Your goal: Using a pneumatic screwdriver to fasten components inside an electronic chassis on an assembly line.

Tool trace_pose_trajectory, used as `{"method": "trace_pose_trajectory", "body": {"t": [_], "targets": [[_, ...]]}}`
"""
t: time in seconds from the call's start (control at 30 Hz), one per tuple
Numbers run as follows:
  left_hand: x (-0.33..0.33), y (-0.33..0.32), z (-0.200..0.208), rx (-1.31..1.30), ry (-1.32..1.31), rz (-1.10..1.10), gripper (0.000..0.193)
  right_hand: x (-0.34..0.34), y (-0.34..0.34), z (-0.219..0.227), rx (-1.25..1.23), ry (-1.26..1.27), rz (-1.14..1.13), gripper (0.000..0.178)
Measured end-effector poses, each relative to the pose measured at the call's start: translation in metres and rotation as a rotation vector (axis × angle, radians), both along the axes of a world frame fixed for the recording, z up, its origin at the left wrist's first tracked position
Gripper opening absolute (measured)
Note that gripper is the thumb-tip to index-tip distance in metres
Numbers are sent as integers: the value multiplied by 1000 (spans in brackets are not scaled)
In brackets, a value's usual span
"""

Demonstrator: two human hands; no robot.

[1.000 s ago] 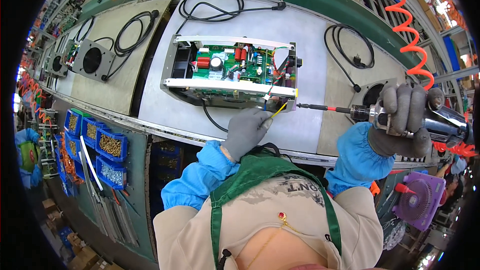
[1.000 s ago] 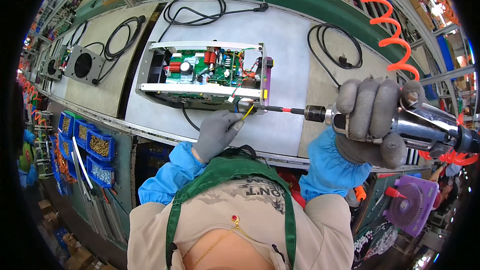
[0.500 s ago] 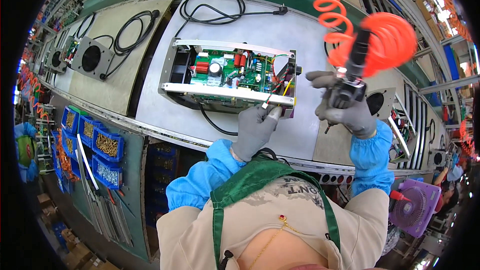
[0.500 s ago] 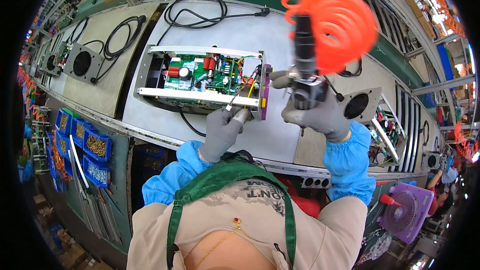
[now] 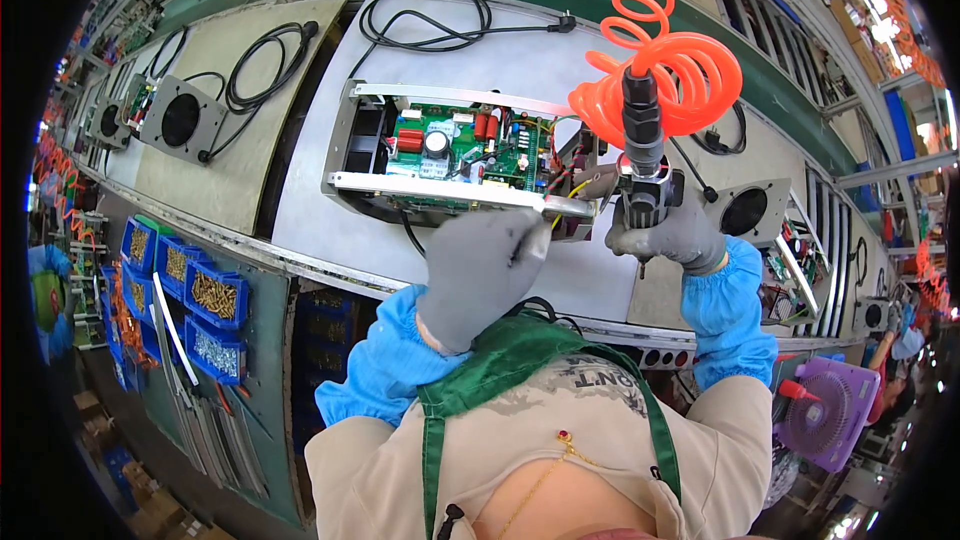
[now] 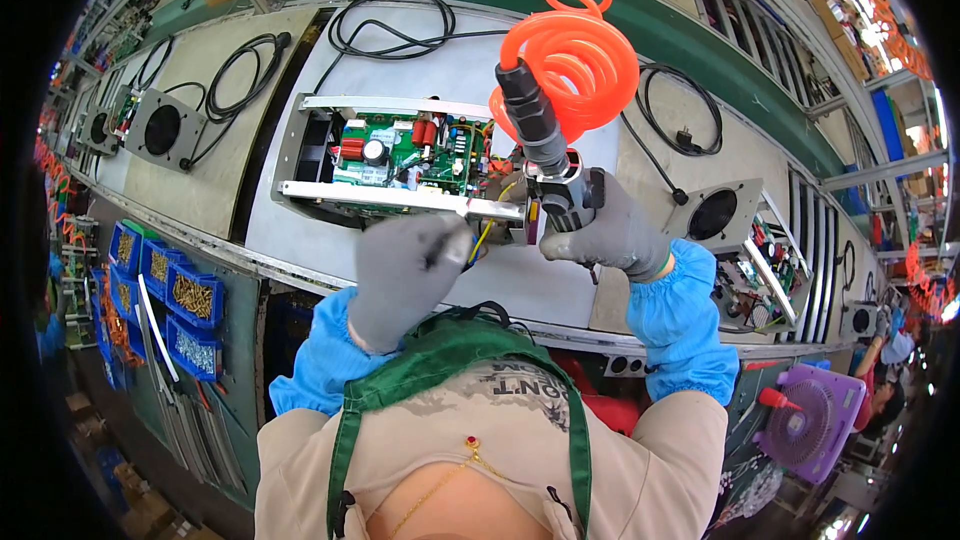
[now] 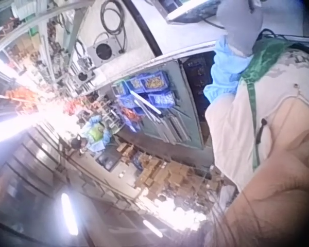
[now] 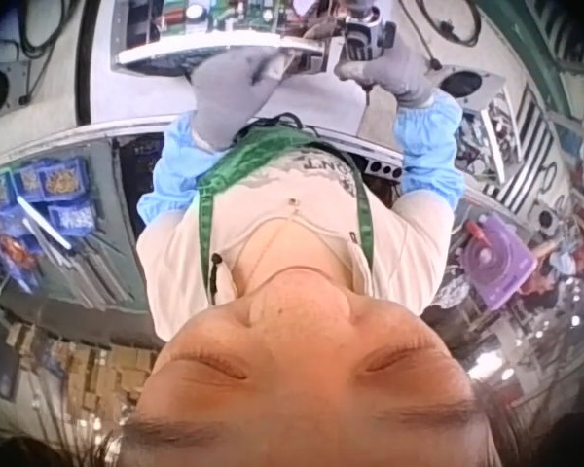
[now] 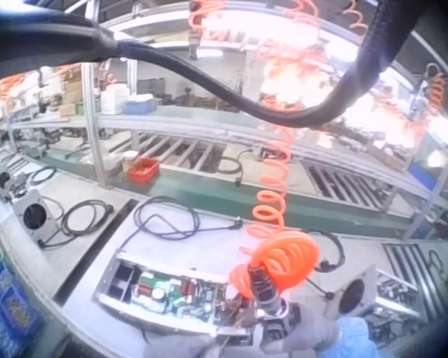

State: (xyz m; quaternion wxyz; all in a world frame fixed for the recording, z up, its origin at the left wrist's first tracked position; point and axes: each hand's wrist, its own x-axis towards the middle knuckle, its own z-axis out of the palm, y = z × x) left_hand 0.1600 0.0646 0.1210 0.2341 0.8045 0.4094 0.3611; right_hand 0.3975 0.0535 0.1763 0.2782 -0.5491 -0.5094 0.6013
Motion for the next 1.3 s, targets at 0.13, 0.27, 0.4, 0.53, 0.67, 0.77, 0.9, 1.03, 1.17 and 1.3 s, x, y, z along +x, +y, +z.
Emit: {"method": "trace_pose_trajectory", "body": {"t": [0.13, 0.27, 0.4, 0.53, 0.67, 0.77, 0.9, 1.03, 1.17, 1.3], "targets": [[17, 20, 20, 209, 11, 18, 27, -10, -9, 4, 11, 56, -44, 58], [28, 35, 7, 136, 103, -126, 27, -15, -18, -7, 59, 87, -141, 56], [34, 46, 4, 157, 28, -207, 22, -12, -30, -7, 133, 133, -331, 54], [33, 69, 8, 204, 136, -348, 20, -10, -46, 21, 388, 133, -631, 51], [32, 92, 10, 540, 302, -647, 18, 6, -52, 42, 910, 309, -493, 57], [36, 95, 12, 515, 294, -711, 22, -14, -48, 64, 1095, 474, -490, 53], [38, 97, 10, 502, 272, -725, 22, -28, -38, 66, 1150, 524, -492, 59], [36, 97, 9, 485, 276, -722, 23, -28, -26, 59, 1165, 458, -284, 54], [35, 96, 10, 484, 274, -713, 25, -30, -20, 57, 1089, 434, -225, 55], [35, 96, 9, 471, 269, -704, 25, -45, -23, 54, 1048, 310, -501, 58]]}}
